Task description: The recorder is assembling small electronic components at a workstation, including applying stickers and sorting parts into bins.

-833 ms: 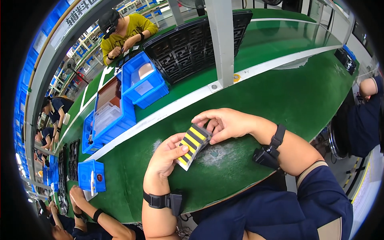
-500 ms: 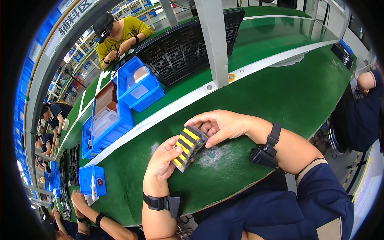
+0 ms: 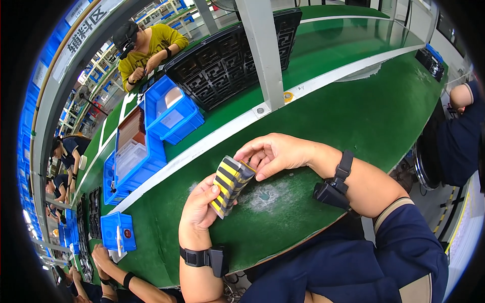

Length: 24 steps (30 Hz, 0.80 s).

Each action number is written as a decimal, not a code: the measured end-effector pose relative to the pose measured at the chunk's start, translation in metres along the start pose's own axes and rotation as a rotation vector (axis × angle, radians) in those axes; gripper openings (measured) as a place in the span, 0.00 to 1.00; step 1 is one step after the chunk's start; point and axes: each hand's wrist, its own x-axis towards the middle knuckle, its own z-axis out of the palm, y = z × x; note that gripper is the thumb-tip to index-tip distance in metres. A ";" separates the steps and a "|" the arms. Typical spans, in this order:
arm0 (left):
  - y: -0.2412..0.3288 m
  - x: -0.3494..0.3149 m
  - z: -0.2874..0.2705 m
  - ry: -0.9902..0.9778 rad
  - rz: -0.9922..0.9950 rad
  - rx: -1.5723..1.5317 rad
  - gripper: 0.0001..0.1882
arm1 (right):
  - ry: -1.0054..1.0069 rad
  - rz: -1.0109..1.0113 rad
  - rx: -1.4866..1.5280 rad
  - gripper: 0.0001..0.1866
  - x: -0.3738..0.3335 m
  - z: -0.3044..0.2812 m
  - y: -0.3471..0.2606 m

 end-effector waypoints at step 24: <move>0.000 -0.001 0.000 0.002 -0.003 0.036 0.30 | -0.010 -0.017 -0.047 0.30 -0.002 -0.005 -0.002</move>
